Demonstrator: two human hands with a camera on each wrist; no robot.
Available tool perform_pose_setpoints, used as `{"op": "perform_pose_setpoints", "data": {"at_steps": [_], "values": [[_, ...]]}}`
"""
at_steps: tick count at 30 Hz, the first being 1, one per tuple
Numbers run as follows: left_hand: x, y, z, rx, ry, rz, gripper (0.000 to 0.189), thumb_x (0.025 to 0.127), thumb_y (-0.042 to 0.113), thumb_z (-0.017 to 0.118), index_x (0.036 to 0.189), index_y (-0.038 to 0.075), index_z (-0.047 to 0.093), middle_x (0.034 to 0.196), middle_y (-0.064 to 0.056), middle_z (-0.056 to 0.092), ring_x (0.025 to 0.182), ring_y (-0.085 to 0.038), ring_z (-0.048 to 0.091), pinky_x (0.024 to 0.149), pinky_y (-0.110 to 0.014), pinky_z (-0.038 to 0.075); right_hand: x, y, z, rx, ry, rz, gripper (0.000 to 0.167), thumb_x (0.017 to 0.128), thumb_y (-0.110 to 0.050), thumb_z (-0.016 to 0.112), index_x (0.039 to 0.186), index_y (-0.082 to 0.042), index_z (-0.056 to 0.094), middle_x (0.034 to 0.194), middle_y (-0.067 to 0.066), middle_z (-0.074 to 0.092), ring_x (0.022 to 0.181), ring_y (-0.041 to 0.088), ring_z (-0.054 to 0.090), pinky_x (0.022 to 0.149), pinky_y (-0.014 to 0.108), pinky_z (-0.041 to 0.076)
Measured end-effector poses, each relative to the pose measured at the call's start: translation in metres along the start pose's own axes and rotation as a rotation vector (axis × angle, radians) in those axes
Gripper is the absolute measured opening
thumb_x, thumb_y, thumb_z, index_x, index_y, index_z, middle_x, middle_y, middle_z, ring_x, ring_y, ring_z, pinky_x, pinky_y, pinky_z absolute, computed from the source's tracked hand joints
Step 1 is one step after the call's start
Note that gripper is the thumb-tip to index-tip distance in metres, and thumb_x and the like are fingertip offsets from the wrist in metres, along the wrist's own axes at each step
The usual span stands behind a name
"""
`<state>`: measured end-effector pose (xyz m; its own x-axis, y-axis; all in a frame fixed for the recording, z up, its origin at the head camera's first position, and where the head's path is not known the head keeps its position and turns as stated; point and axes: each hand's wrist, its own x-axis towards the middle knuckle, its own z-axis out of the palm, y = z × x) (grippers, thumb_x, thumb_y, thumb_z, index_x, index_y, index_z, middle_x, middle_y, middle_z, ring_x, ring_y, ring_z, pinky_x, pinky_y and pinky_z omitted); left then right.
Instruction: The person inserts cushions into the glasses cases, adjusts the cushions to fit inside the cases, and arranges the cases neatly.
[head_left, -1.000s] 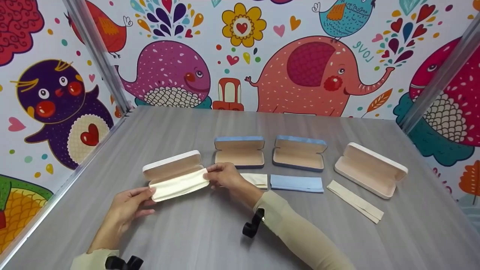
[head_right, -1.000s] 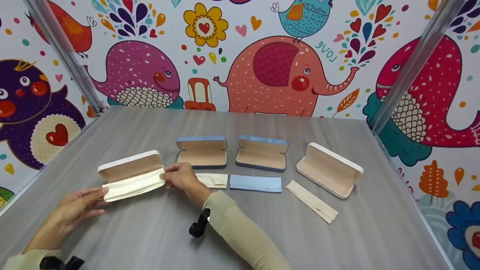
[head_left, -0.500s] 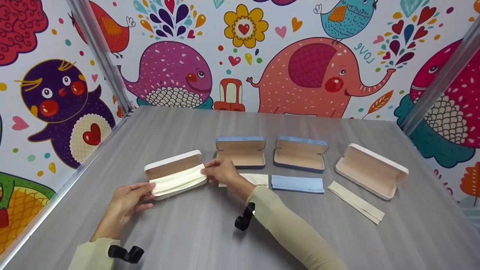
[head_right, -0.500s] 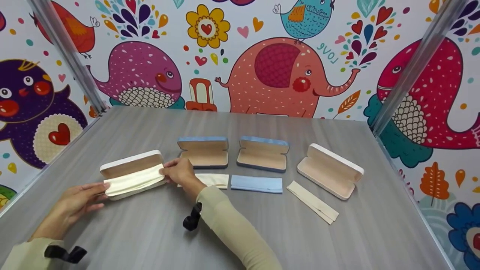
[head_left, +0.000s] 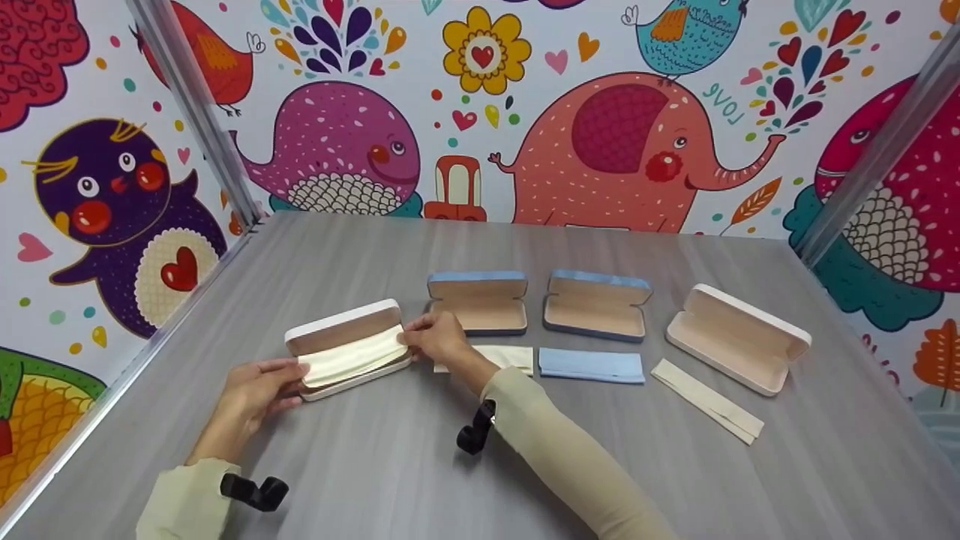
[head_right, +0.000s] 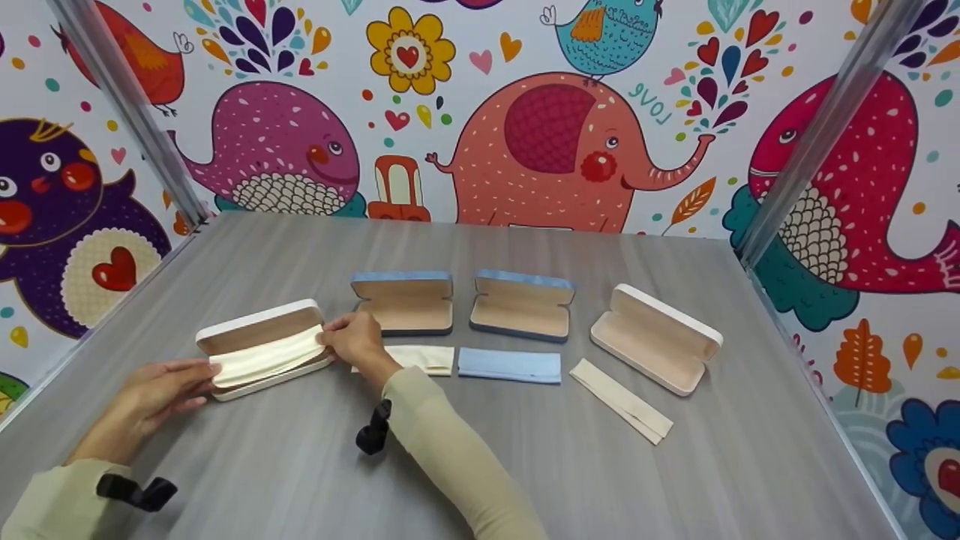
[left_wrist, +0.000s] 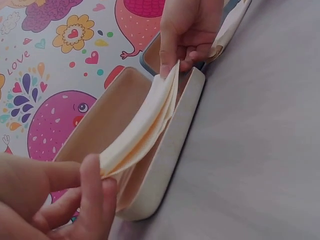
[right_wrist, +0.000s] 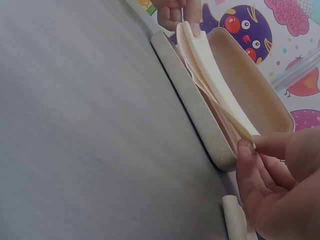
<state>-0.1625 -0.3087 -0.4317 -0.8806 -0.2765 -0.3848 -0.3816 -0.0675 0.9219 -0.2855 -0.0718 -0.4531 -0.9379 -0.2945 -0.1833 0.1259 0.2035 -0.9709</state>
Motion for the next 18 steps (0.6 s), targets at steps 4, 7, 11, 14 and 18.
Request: {"op": "perform_pose_setpoints", "data": {"at_steps": [4, 7, 11, 14, 18], "values": [[0.0019, 0.0007, 0.0004, 0.017, 0.012, 0.001, 0.020, 0.090, 0.007, 0.073, 0.108, 0.000, 0.068, 0.069, 0.005, 0.069, 0.064, -0.004, 0.067, 0.055, -0.020, 0.058, -0.0003, 0.0005, 0.0011, -0.046, 0.012, -0.013, 0.007, 0.083, -0.002, 0.077, 0.087, 0.002, 0.073, 0.061, -0.002, 0.060, 0.048, 0.006, 0.055, 0.045, 0.015, 0.048], [0.0032, 0.0002, 0.0004, 0.027, 0.022, 0.007, 0.011, 0.090, 0.006, 0.072, 0.101, 0.003, 0.070, 0.067, 0.005, 0.068, 0.062, -0.004, 0.066, 0.055, -0.021, 0.058, -0.0011, 0.0001, 0.0019, -0.073, 0.018, -0.014, 0.006, 0.083, -0.002, 0.077, 0.085, 0.001, 0.072, 0.058, -0.002, 0.059, 0.048, 0.007, 0.055, 0.045, 0.015, 0.047], [0.0051, -0.0009, -0.0006, 0.041, 0.031, 0.003, 0.008, 0.090, 0.006, 0.072, 0.098, 0.004, 0.071, 0.065, 0.005, 0.067, 0.060, -0.003, 0.065, 0.054, -0.021, 0.059, -0.0023, -0.0009, 0.0029, -0.126, 0.032, -0.012, 0.006, 0.083, -0.003, 0.077, 0.083, -0.002, 0.072, 0.058, -0.002, 0.058, 0.048, 0.007, 0.054, 0.045, 0.016, 0.047], [0.0059, -0.0016, -0.0016, 0.059, 0.040, -0.006, 0.007, 0.090, 0.007, 0.073, 0.097, 0.005, 0.072, 0.064, 0.005, 0.067, 0.059, -0.003, 0.065, 0.054, -0.021, 0.059, -0.0039, -0.0012, 0.0039, -0.176, 0.042, -0.019, 0.007, 0.084, -0.005, 0.078, 0.082, -0.004, 0.071, 0.060, -0.002, 0.059, 0.049, 0.006, 0.054, 0.045, 0.016, 0.047], [0.0064, -0.0020, -0.0016, 0.085, 0.056, -0.019, 0.010, 0.090, 0.009, 0.073, 0.099, 0.005, 0.072, 0.063, 0.005, 0.066, 0.058, -0.003, 0.064, 0.053, -0.021, 0.058, -0.0056, -0.0014, 0.0054, -0.227, 0.060, -0.041, 0.009, 0.084, -0.007, 0.078, 0.081, -0.005, 0.071, 0.060, -0.004, 0.058, 0.047, 0.006, 0.052, 0.043, 0.016, 0.045]]}}
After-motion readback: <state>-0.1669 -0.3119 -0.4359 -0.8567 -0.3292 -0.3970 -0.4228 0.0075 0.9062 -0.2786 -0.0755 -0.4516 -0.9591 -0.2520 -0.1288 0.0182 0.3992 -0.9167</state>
